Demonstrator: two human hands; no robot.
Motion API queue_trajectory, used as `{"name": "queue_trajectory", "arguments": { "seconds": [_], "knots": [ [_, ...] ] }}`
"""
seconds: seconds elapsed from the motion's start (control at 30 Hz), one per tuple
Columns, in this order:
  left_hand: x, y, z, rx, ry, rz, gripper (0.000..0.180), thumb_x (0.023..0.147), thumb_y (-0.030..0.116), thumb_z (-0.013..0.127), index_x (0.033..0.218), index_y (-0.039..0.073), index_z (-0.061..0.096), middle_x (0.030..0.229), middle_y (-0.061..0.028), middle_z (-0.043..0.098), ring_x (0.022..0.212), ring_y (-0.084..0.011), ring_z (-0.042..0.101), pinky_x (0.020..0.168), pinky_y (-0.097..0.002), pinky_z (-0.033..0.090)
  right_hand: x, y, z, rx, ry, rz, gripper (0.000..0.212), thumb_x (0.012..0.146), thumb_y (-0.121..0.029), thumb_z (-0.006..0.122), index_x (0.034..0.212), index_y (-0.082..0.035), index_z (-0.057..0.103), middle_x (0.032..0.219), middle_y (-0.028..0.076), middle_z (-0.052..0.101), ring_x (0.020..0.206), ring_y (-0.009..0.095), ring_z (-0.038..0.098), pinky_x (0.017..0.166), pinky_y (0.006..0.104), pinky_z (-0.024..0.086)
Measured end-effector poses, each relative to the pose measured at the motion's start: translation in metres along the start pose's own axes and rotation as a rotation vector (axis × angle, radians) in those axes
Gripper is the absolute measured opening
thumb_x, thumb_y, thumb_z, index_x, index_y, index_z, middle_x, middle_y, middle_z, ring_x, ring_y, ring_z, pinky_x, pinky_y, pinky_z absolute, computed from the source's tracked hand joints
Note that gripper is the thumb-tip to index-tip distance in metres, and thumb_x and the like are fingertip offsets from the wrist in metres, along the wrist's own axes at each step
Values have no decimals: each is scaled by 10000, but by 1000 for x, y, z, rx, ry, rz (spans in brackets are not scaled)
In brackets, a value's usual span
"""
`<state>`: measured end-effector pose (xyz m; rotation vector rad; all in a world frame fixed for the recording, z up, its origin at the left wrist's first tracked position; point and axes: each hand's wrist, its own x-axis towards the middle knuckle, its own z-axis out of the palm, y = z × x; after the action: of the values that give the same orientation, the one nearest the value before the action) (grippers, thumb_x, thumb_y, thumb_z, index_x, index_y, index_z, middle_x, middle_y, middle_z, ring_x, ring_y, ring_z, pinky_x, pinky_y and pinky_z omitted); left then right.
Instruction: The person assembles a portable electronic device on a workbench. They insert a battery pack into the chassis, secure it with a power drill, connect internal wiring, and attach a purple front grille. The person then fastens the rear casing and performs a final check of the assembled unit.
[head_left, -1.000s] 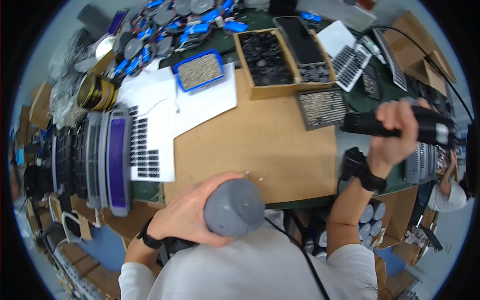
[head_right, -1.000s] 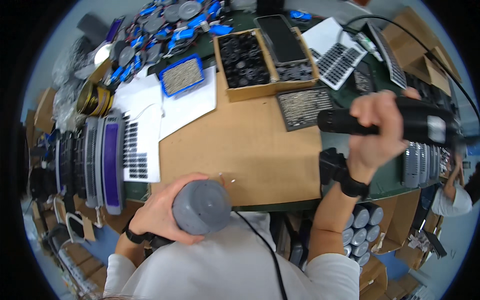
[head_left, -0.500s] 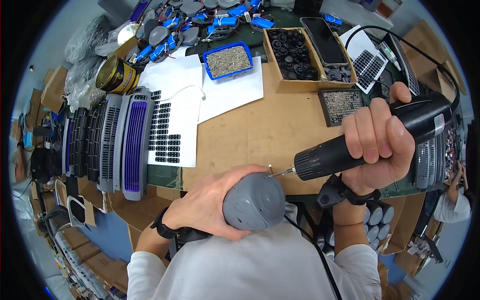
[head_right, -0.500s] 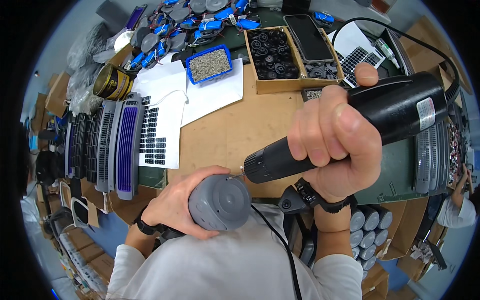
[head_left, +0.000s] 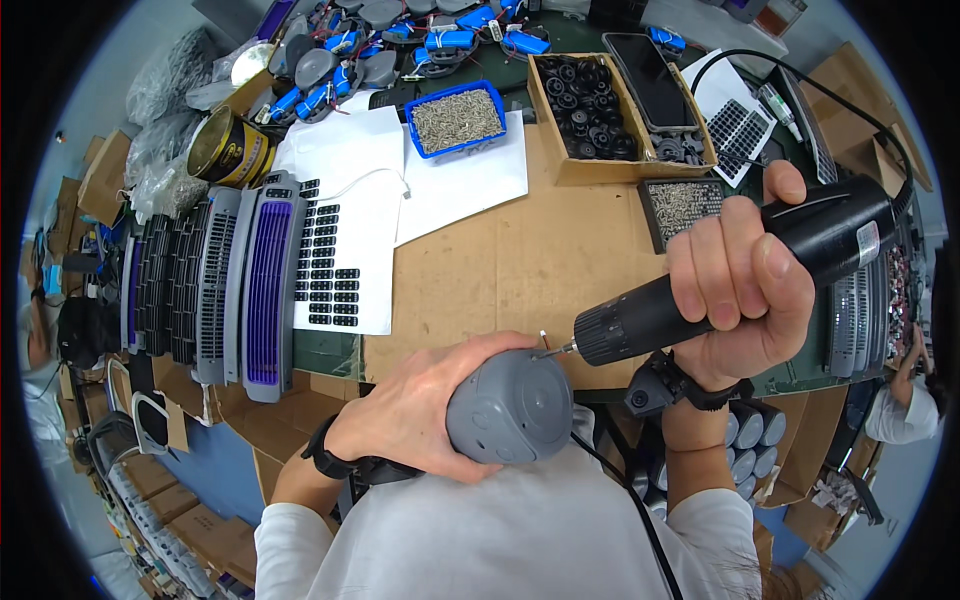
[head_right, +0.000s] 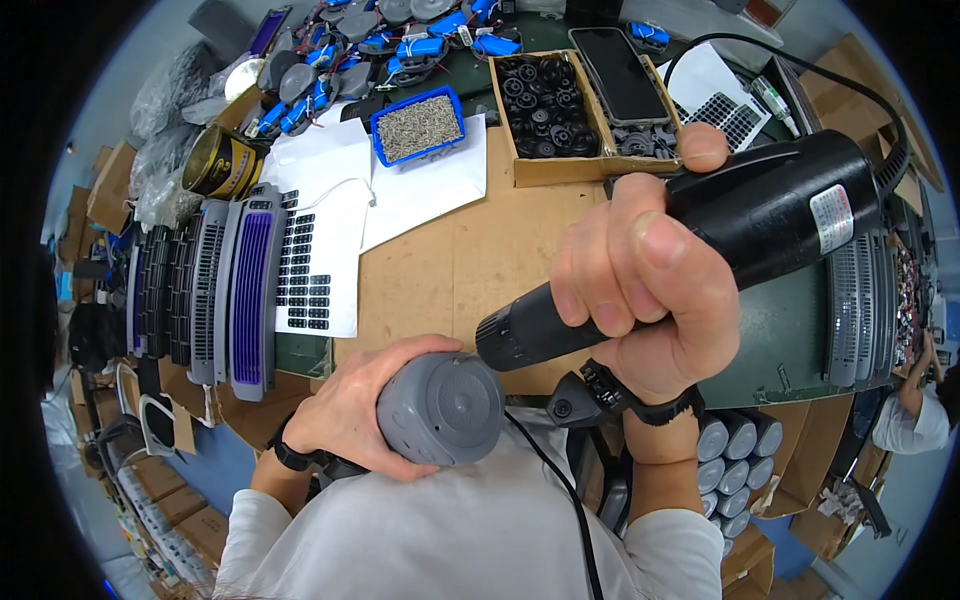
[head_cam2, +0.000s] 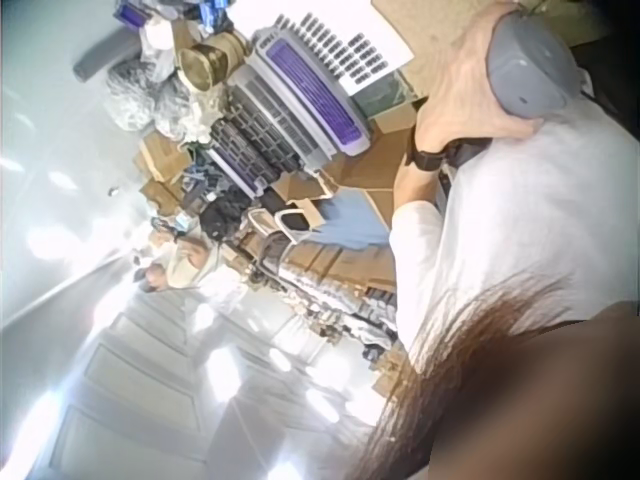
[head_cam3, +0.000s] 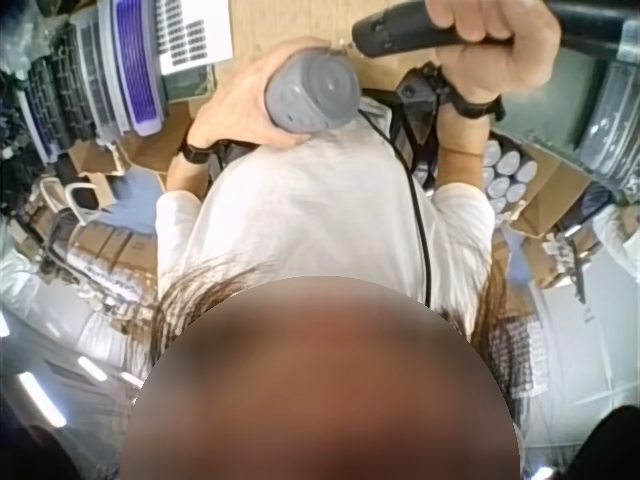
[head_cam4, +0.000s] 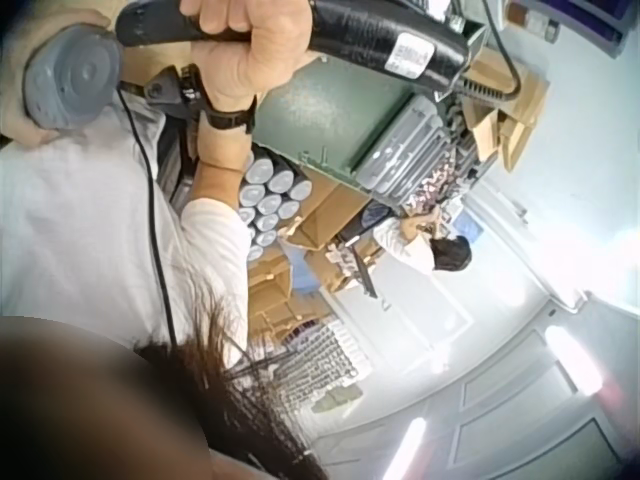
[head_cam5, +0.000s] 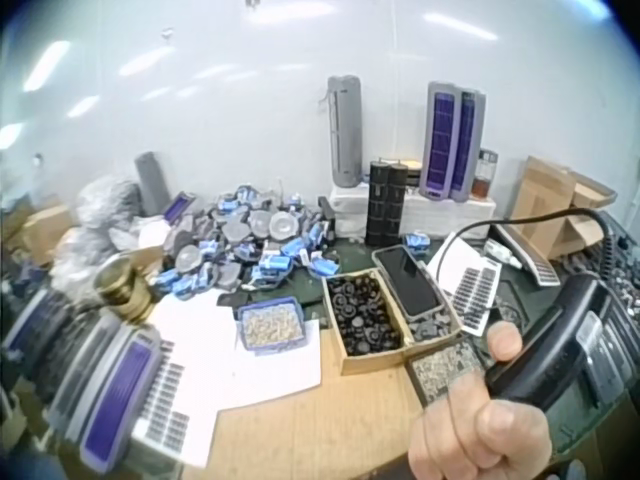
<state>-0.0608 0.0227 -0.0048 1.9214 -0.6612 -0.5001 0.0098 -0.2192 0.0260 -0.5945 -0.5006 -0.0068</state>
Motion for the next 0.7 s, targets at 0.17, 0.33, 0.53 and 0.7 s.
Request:
{"name": "queue_trajectory", "arguments": {
  "seconds": [0.17, 0.33, 0.53, 0.7],
  "knots": [
    [2, 0, 2, -12, 30, 30, 925, 514, 230, 876, 1330, 24, 491, 1121, -148, 669, 954, -297, 691, 840, -357, 551, 1, 2, -3, 47, -34, 24, 340, 893, -58, 516, 1203, -88, 379, 596, -53, 446, 478, 62, 463, 514, 241, 459],
    [5, 1, 2, -32, 42, 18, 894, 516, 211, 876, 1312, 27, 513, 1116, -140, 675, 951, -293, 693, 843, -357, 551, 4, 6, -8, 70, -69, 26, 312, 870, -62, 528, 1146, -111, 391, 583, -65, 464, 459, 58, 483, 498, 229, 472],
    [11, 5, -3, -78, -52, -116, 936, 546, 228, 838, 1383, 64, 453, 1268, -170, 605, 1102, -365, 624, 943, -415, 503, 7, -7, -22, 2, -85, -77, 326, 869, -57, 517, 1170, -91, 397, 591, -65, 460, 461, 53, 475, 489, 230, 450],
    [16, 5, -5, -80, -69, -170, 935, 550, 262, 854, 1379, 79, 463, 1263, -162, 606, 1110, -360, 614, 957, -423, 488, 20, -52, -70, -649, 388, -410, 335, 880, 0, 535, 1199, -63, 457, 635, -10, 422, 505, 92, 406, 536, 281, 409]
  ]
}}
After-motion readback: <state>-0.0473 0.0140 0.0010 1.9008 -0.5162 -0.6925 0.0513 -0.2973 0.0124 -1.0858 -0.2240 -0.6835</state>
